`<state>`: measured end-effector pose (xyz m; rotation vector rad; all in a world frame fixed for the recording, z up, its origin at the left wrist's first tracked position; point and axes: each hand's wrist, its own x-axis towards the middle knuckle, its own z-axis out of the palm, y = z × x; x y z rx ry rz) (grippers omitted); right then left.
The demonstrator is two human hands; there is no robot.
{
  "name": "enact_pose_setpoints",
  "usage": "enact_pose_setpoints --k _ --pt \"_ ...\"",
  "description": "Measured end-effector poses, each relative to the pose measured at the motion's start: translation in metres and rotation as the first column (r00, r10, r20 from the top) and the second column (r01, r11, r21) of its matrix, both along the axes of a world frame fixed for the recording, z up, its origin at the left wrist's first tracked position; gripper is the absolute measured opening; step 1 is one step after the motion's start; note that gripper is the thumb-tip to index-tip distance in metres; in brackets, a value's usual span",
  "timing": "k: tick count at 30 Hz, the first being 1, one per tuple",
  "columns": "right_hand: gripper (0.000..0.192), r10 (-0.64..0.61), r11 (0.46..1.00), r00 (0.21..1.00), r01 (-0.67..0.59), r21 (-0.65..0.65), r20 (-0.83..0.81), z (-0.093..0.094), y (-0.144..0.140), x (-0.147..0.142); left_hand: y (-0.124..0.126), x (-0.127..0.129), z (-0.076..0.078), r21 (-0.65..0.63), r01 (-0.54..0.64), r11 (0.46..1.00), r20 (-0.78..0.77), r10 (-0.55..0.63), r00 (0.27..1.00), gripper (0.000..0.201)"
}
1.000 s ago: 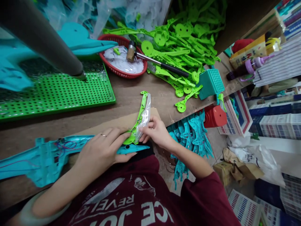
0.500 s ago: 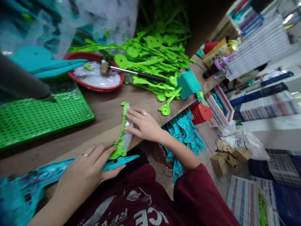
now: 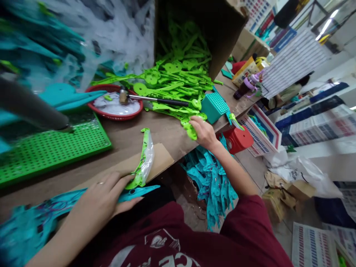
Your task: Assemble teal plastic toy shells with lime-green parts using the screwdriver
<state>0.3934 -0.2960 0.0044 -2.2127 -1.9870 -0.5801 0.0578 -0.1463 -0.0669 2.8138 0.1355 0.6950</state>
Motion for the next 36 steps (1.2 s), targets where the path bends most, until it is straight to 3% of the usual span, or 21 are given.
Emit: enact_pose_setpoints --k 2,3,4,5,6,7,8,9,10,11,12,13,16,17,19,21,23,25,27,31,36 --pt "0.031 0.129 0.939 0.991 -0.115 0.323 -0.021 0.003 -0.005 -0.034 -0.008 -0.005 0.012 -0.085 -0.067 0.994 0.028 0.069 0.997 0.044" --pt "0.031 0.230 0.899 0.973 -0.217 0.380 0.010 0.002 -0.007 -0.053 -0.015 -0.009 0.021 -0.204 -0.107 0.973 0.037 0.116 0.992 0.044" --pt "0.029 0.353 0.867 0.934 -0.351 0.353 0.061 -0.001 -0.007 -0.072 -0.024 -0.013 0.031 -0.377 -0.129 0.917 0.024 0.149 0.988 0.042" --pt "0.027 0.447 0.831 0.890 -0.451 0.326 0.091 -0.005 -0.006 -0.090 -0.034 -0.019 0.041 -0.583 -0.123 0.803 -0.016 0.140 0.990 0.040" --pt "0.023 0.535 0.776 0.834 -0.549 0.311 0.135 -0.009 -0.003 -0.106 -0.045 -0.024 0.051 -0.783 -0.096 0.614 -0.066 0.071 0.995 0.040" --pt "0.018 0.598 0.709 0.777 -0.627 0.322 0.197 -0.013 0.001 -0.120 -0.057 -0.030 0.060 -0.930 -0.075 0.360 -0.101 -0.054 0.993 0.043" --pt "0.015 0.627 0.640 0.730 -0.681 0.356 0.271 -0.016 0.005 -0.130 -0.067 -0.035 0.067 -0.992 -0.093 0.091 -0.109 -0.191 0.975 0.048" --pt "0.012 0.641 0.556 0.678 -0.734 0.391 0.361 -0.017 0.010 -0.138 -0.075 -0.039 0.072 -0.982 -0.140 -0.127 -0.098 -0.294 0.951 0.054" --pt "0.012 0.647 0.479 0.622 -0.781 0.401 0.441 -0.016 0.013 -0.142 -0.080 -0.043 0.075 -0.946 -0.197 -0.257 -0.099 -0.350 0.932 0.057" --pt "0.011 0.655 0.437 0.581 -0.812 0.386 0.482 -0.011 0.014 -0.145 -0.083 -0.045 0.076 -0.927 -0.237 -0.292 -0.125 -0.354 0.927 0.057" --pt "0.009 0.679 0.450 0.573 -0.819 0.356 0.459 -0.005 0.014 -0.147 -0.083 -0.047 0.076 -0.937 -0.254 -0.239 -0.178 -0.300 0.937 0.053" --pt "0.003 0.712 0.501 0.594 -0.803 0.322 0.374 0.002 0.011 -0.149 -0.082 -0.046 0.074 -0.962 -0.251 -0.112 -0.226 -0.193 0.955 0.046" --pt "0.030 0.685 0.725 0.726 -0.673 0.144 -0.062 0.023 -0.002 -0.158 -0.075 -0.036 0.068 -0.891 -0.203 0.405 -0.154 0.150 0.977 0.025" --pt "0.039 0.642 0.766 0.752 -0.637 0.087 -0.151 0.028 -0.006 -0.162 -0.074 -0.030 0.067 -0.827 -0.192 0.529 -0.094 0.207 0.974 0.020" --pt "0.050 0.592 0.798 0.782 -0.602 0.009 -0.193 0.030 -0.013 -0.167 -0.073 -0.015 0.065 -0.722 -0.172 0.671 -0.019 0.229 0.973 0.019" --pt "0.054 0.562 0.821 0.803 -0.571 0.012 -0.200 0.027 -0.015 -0.167 -0.071 -0.004 0.065 -0.673 -0.163 0.721 -0.005 0.216 0.976 0.022" --pt "0.060 0.504 0.857 0.822 -0.515 0.033 -0.267 0.021 -0.013 -0.161 -0.067 0.001 0.063 -0.664 -0.157 0.731 0.003 0.212 0.977 0.022" --pt "0.061 0.423 0.898 0.834 -0.437 0.044 -0.353 0.015 -0.006 -0.153 -0.059 -0.003 0.056 -0.630 -0.175 0.757 0.028 0.247 0.969 0.035" --pt "0.058 0.351 0.924 0.825 -0.382 0.022 -0.443 0.007 0.006 -0.147 -0.049 -0.012 0.044 -0.516 -0.228 0.826 0.059 0.300 0.952 0.051" --pt "0.049 0.303 0.880 0.719 -0.463 -0.106 -0.625 -0.010 0.035 -0.149 -0.031 -0.028 0.014 -0.232 -0.302 0.925 0.044 0.320 0.946 0.062" --pt "0.046 0.195 0.796 0.764 -0.489 -0.355 -0.615 -0.016 0.056 -0.155 -0.029 -0.031 -0.005 -0.233 -0.301 0.925 0.041 0.319 0.947 0.060"
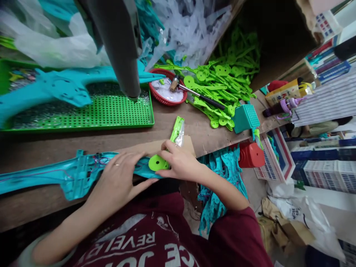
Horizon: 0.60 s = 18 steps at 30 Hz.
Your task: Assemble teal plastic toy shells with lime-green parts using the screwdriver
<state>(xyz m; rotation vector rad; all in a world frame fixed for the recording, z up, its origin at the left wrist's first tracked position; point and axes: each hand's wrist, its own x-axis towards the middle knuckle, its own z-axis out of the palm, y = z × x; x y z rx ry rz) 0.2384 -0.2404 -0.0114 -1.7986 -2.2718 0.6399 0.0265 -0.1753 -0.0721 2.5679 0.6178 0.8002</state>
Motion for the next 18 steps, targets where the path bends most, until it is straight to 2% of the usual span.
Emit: enact_pose_setpoints --k 2,7,11,18 --pt "0.047 0.015 1.000 1.000 -0.015 0.012 0.000 0.003 0.000 0.001 0.000 0.001 -0.001 -0.049 -0.001 0.999 0.015 0.002 1.000 0.058" --pt "0.045 -0.027 0.989 1.000 0.025 0.149 0.013 0.011 -0.003 0.005 0.003 0.000 0.000 -0.107 0.021 0.994 0.067 -0.014 0.998 0.053" --pt "0.041 0.008 0.996 0.993 -0.018 0.083 0.116 0.011 -0.001 0.007 0.004 0.000 0.001 -0.091 0.015 0.996 0.077 -0.008 0.997 0.049" --pt "0.049 0.038 0.998 0.997 -0.041 0.042 0.067 0.005 0.003 0.008 0.004 -0.002 0.002 -0.099 0.012 0.995 0.070 -0.005 0.998 0.042"
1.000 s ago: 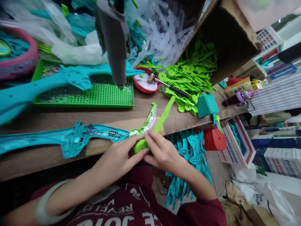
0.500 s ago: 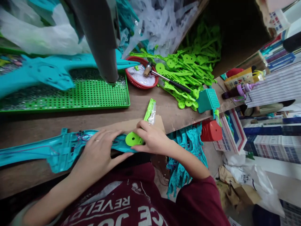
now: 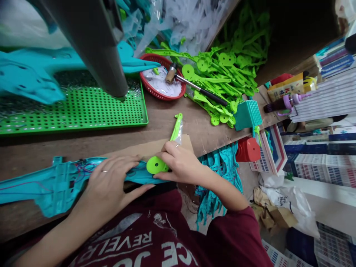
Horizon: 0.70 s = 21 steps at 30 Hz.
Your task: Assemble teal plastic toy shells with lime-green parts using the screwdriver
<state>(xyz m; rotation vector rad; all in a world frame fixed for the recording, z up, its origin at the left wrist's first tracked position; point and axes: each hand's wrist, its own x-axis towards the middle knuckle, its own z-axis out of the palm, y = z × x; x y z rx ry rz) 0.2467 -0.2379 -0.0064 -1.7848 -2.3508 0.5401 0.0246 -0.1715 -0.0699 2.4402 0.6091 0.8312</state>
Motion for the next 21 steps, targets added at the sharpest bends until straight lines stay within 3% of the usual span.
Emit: enact_pose_setpoints --k 3,7,9,10,11,13,14,15,16,18,21 --pt "0.049 0.010 1.000 1.000 -0.010 -0.004 0.007 -0.005 -0.001 -0.001 0.000 0.001 0.004 0.049 0.039 0.998 -0.073 -0.035 0.997 0.040" --pt "0.053 0.036 0.999 0.992 -0.033 0.031 -0.118 -0.012 -0.007 0.005 0.002 0.006 0.005 0.128 0.188 0.974 -0.096 -0.177 0.980 0.032" --pt "0.054 -0.067 0.994 0.972 0.085 0.070 -0.226 -0.015 -0.009 0.014 0.004 0.008 0.004 0.142 0.241 0.960 -0.091 -0.230 0.969 0.030" --pt "0.053 -0.198 0.967 0.934 0.236 0.098 -0.298 -0.017 -0.008 0.020 0.005 0.008 0.003 0.157 0.253 0.955 -0.103 -0.239 0.965 0.031" --pt "0.051 -0.361 0.899 0.848 0.428 0.099 -0.387 -0.019 -0.005 0.026 0.006 0.009 0.002 0.181 0.259 0.949 -0.118 -0.241 0.963 0.031" --pt "0.049 -0.642 0.669 0.529 0.740 -0.070 -0.555 -0.025 0.006 0.037 0.008 0.009 0.000 0.231 0.270 0.935 -0.141 -0.243 0.960 0.031" --pt "0.050 -0.712 0.577 0.358 0.789 -0.212 -0.603 -0.027 0.013 0.042 0.008 0.008 0.000 0.252 0.276 0.927 -0.145 -0.246 0.958 0.030" --pt "0.052 -0.743 0.538 0.226 0.762 -0.361 -0.630 -0.029 0.021 0.046 0.009 0.007 -0.001 0.269 0.284 0.920 -0.147 -0.253 0.956 0.029" --pt "0.053 -0.753 0.544 0.140 0.681 -0.490 -0.643 -0.031 0.029 0.049 0.009 0.006 -0.002 0.283 0.291 0.914 -0.141 -0.261 0.955 0.028" --pt "0.053 -0.745 0.596 0.050 0.497 -0.631 -0.665 -0.030 0.041 0.053 0.010 0.004 -0.002 0.301 0.300 0.905 -0.126 -0.274 0.953 0.025" --pt "0.054 -0.711 0.652 -0.010 0.363 -0.665 -0.703 -0.025 0.046 0.054 0.011 0.002 0.001 0.274 0.298 0.914 -0.078 -0.288 0.955 0.021"
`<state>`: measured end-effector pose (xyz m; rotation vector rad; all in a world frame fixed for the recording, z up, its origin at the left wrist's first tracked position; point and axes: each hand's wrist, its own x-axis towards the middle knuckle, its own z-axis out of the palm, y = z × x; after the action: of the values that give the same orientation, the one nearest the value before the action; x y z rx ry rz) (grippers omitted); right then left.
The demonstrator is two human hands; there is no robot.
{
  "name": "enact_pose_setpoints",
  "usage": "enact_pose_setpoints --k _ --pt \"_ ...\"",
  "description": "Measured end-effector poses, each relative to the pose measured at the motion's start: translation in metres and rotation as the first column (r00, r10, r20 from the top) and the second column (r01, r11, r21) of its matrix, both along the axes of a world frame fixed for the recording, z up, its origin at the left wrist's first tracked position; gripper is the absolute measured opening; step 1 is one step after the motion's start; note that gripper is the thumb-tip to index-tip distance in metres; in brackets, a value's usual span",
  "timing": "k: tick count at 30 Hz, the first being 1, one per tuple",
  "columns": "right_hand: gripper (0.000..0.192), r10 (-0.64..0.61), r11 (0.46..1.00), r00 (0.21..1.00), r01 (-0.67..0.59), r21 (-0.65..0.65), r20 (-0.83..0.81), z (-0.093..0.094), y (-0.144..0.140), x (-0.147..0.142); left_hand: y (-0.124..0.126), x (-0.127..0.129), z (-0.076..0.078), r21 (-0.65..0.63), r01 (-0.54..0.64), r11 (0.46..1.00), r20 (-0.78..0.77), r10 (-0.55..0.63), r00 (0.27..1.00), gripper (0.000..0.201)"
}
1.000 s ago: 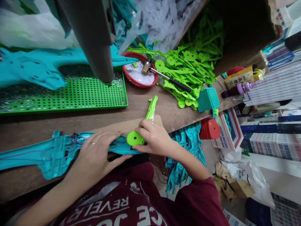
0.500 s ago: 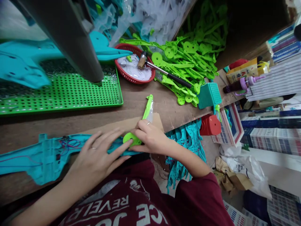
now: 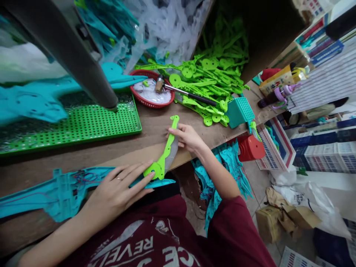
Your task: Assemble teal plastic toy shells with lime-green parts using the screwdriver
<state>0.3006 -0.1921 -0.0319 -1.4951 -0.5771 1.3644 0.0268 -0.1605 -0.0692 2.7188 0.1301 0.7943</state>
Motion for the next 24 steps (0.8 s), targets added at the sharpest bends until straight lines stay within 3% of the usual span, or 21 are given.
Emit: enact_pose_setpoints --k 4,6,9,14,19,24 --pt "0.053 -0.028 0.997 1.000 0.027 0.073 0.008 0.005 -0.007 -0.002 0.000 0.012 0.015 -0.265 -0.069 0.962 -0.098 0.044 0.994 0.033" --pt "0.053 -0.029 0.995 1.000 0.027 0.092 0.012 0.007 -0.009 -0.003 0.002 0.027 0.024 -0.421 -0.170 0.891 -0.239 0.072 0.968 0.044" --pt "0.054 -0.036 0.994 0.999 0.034 0.102 0.017 0.008 -0.010 -0.005 0.012 0.052 0.031 -0.562 -0.259 0.785 -0.422 -0.003 0.907 0.041" --pt "0.052 -0.047 0.993 0.999 0.044 0.109 0.025 0.008 -0.009 -0.004 0.025 0.070 0.030 -0.694 -0.267 0.669 -0.447 -0.109 0.888 0.037" --pt "0.049 -0.139 0.975 0.990 0.133 0.179 0.025 0.003 -0.001 0.000 0.027 0.069 0.033 -0.696 -0.282 0.660 -0.473 -0.126 0.872 0.039" --pt "0.041 -0.277 0.940 0.953 0.241 0.240 0.127 -0.005 0.006 -0.003 0.033 0.065 0.032 -0.694 -0.208 0.689 -0.432 -0.167 0.886 0.040"
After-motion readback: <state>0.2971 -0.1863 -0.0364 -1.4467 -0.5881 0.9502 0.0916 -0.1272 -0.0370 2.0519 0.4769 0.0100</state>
